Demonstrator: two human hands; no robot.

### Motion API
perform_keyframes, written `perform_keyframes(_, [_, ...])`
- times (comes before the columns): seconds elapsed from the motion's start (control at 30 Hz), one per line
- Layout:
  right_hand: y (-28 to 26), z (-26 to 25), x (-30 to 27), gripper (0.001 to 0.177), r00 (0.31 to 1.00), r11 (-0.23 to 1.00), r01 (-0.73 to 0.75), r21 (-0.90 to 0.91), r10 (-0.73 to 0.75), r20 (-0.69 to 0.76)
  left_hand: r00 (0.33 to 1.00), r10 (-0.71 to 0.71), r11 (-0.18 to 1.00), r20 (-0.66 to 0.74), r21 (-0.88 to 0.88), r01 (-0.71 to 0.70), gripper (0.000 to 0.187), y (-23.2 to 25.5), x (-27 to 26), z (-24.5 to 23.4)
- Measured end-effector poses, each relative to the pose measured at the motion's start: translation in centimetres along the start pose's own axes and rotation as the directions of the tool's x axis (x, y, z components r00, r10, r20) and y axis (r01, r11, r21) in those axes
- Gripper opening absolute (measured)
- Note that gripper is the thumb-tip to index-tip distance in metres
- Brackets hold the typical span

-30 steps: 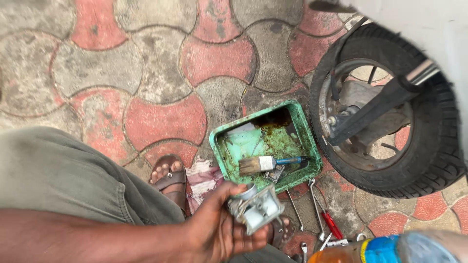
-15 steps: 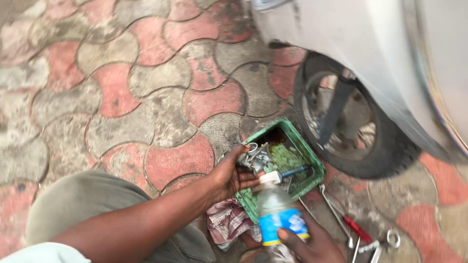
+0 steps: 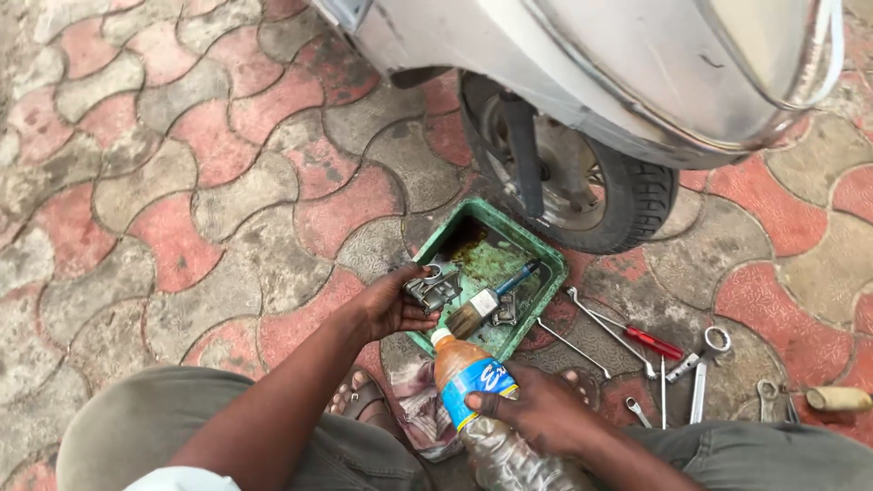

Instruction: Cleaning a motorcycle carburetor with fuel and a brush.

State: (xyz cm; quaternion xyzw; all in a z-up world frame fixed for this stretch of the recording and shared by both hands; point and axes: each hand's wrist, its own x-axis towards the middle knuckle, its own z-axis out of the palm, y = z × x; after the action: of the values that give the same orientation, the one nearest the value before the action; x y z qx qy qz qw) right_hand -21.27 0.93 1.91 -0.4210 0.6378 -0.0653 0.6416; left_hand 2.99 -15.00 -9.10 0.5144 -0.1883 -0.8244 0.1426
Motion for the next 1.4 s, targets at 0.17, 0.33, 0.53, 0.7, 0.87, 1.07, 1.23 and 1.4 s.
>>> perform_keyframes(0.17, [0.4, 0.0, 0.4, 0.076, 0.998, 0.998, 0.063, -0.022, -0.063, -0.007, 1.000, 0.010, 1.000, -0.015, 0.015, -0.010, 0.050, 0.6, -1.1, 0.6])
perform_keyframes(0.33, [0.6, -0.6, 0.9, 0.077, 0.992, 0.992, 0.114, -0.052, -0.117, -0.047, 0.997, 0.018, 0.999, -0.071, 0.046, -0.015, 0.049, 0.7, -0.3, -0.2])
perform_keyframes(0.53, [-1.5, -1.1, -0.1, 0.077, 0.999, 0.986, -0.039, -0.161, 0.034, -0.037, 0.991, 0.015, 0.996, -0.131, 0.091, -0.003, 0.048, 1.1, -0.8, 0.2])
perform_keyframes(0.7, [-1.3, -0.8, -0.4, 0.079, 0.996, 0.982, -0.078, -0.171, 0.072, -0.043, 0.982, 0.083, 0.976, -0.169, 0.213, -0.046, 0.042, 1.3, -1.1, 0.3])
perform_keyframes(0.87, [-1.3, -1.0, -0.4, 0.074, 1.000, 0.991, -0.016, -0.134, 0.013, -0.025, 0.928, 0.294, 0.873, -0.228, 0.459, -0.164, 0.040, 1.3, -1.1, 0.3])
perform_keyframes(1.07, [-0.5, -1.0, 0.4, 0.076, 0.996, 0.986, 0.049, -0.160, -0.061, -0.071, 0.841, 0.520, 0.755, -0.146, 0.539, -0.374, 0.052, 1.4, -1.0, 1.1])
perform_keyframes(1.23, [-2.4, -1.0, -1.4, 0.079, 0.998, 0.991, 0.014, -0.132, -0.021, -0.057, 0.819, 0.556, 0.722, -0.141, 0.570, -0.392, 0.060, 1.4, -1.4, 1.8])
perform_keyframes(1.4, [-1.7, -1.0, -1.0, 0.078, 0.996, 0.985, 0.047, -0.165, -0.058, -0.061, 0.818, 0.558, 0.713, -0.141, 0.586, -0.385, 0.060, 1.5, -2.0, 2.4])
